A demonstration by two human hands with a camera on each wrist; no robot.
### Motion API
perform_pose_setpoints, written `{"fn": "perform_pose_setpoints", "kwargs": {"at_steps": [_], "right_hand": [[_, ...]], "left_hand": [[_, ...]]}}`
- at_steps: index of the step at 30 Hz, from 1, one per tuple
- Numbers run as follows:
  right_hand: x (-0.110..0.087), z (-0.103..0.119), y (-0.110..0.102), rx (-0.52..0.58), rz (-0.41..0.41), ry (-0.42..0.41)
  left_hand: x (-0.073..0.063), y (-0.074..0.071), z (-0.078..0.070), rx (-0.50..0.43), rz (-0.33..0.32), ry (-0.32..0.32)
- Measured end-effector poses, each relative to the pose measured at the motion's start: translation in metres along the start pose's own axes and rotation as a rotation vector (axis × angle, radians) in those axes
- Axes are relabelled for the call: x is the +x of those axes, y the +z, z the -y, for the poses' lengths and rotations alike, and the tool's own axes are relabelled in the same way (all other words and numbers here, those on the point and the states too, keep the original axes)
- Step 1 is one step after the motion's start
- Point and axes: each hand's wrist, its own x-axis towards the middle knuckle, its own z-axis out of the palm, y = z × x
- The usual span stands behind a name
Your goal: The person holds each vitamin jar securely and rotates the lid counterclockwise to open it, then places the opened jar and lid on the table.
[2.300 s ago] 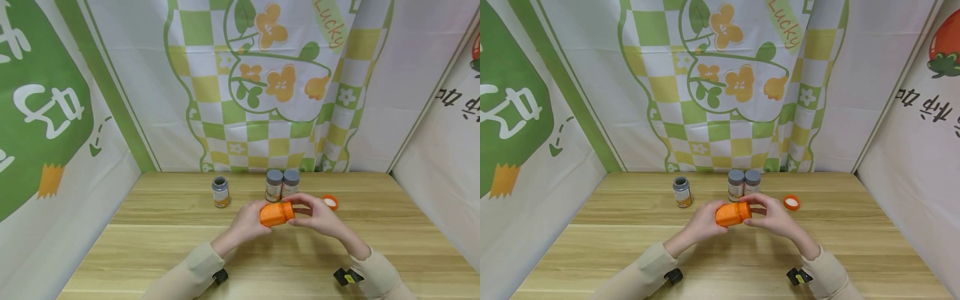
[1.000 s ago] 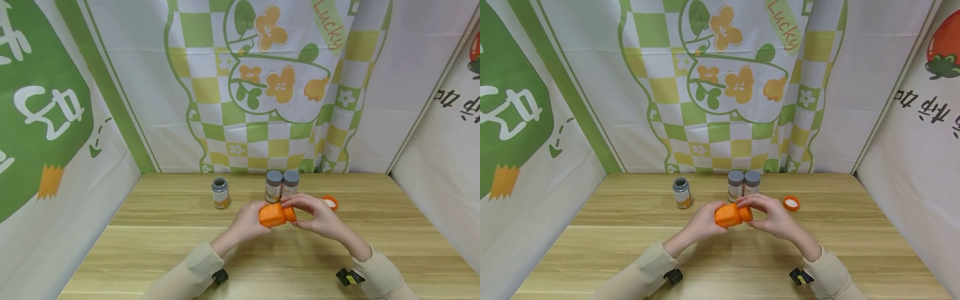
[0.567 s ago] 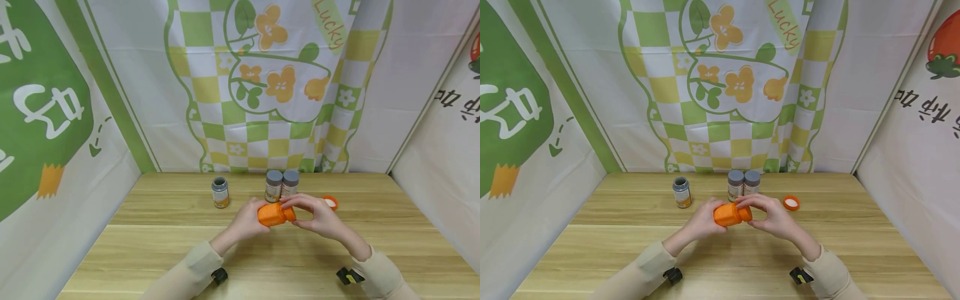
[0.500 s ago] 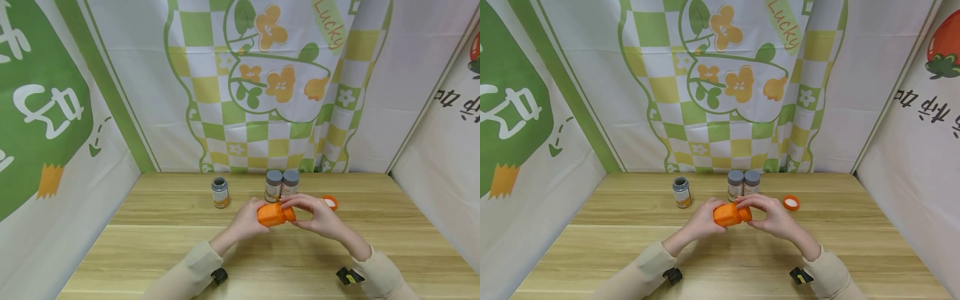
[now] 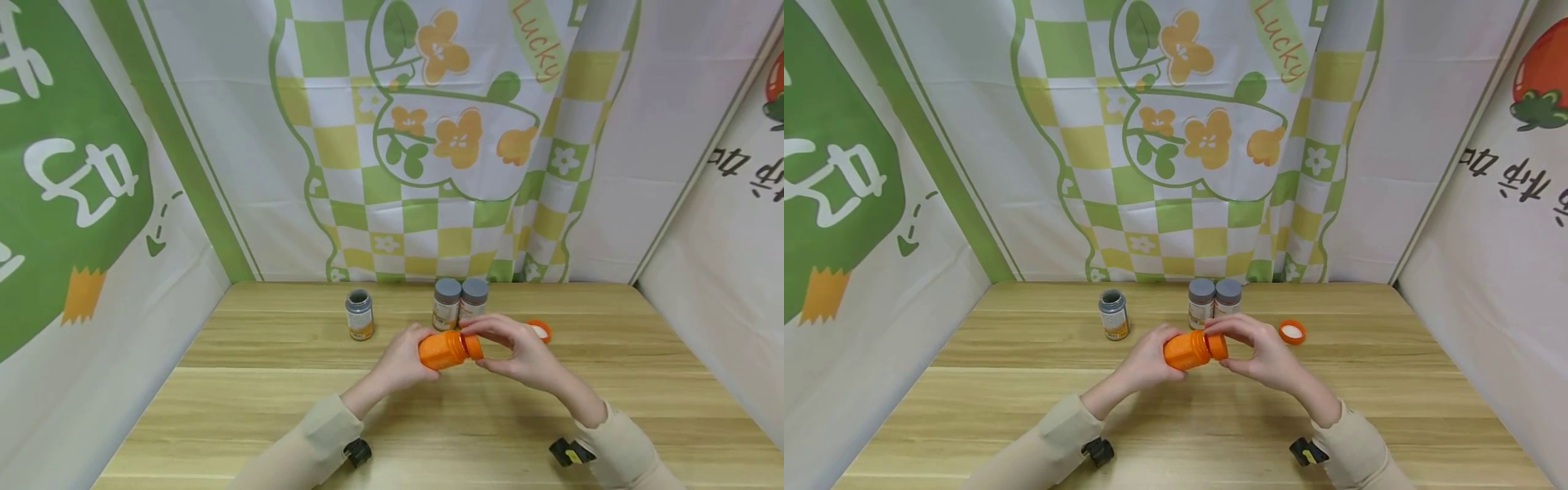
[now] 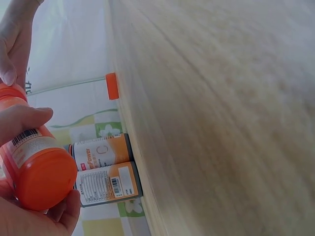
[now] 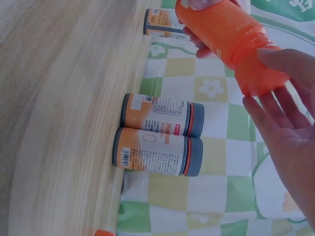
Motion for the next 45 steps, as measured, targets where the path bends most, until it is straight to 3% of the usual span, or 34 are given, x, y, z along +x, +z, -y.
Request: {"fn": "perform_pose_setpoints", "kwargs": {"at_steps": [4, 12, 24, 34, 45], "right_hand": [[-0.001, -0.006, 0.000, 0.024, -0.025, 0.005], [0.003, 0.010, -0.001, 0.055, -0.072, 0.003], [-0.003, -0.013, 0.002, 0.090, -0.111, 0.030], [-0.007, -0.018, 0.003, 0.110, -0.120, 0.113], [-0.008, -0.024, 0.005, 0.157, -0.147, 0.085]], "left_hand": [[0.000, 0.000, -0.001, 0.001, -0.010, -0.001], [0.000, 0.001, -0.002, -0.019, -0.031, -0.012], [-0.001, -0.001, -0.001, -0.052, -0.060, -0.022], [-0.002, -0.002, 0.002, -0.069, -0.084, -0.028], [-0.002, -0.003, 0.003, -0.087, -0.104, -0.034]]}}
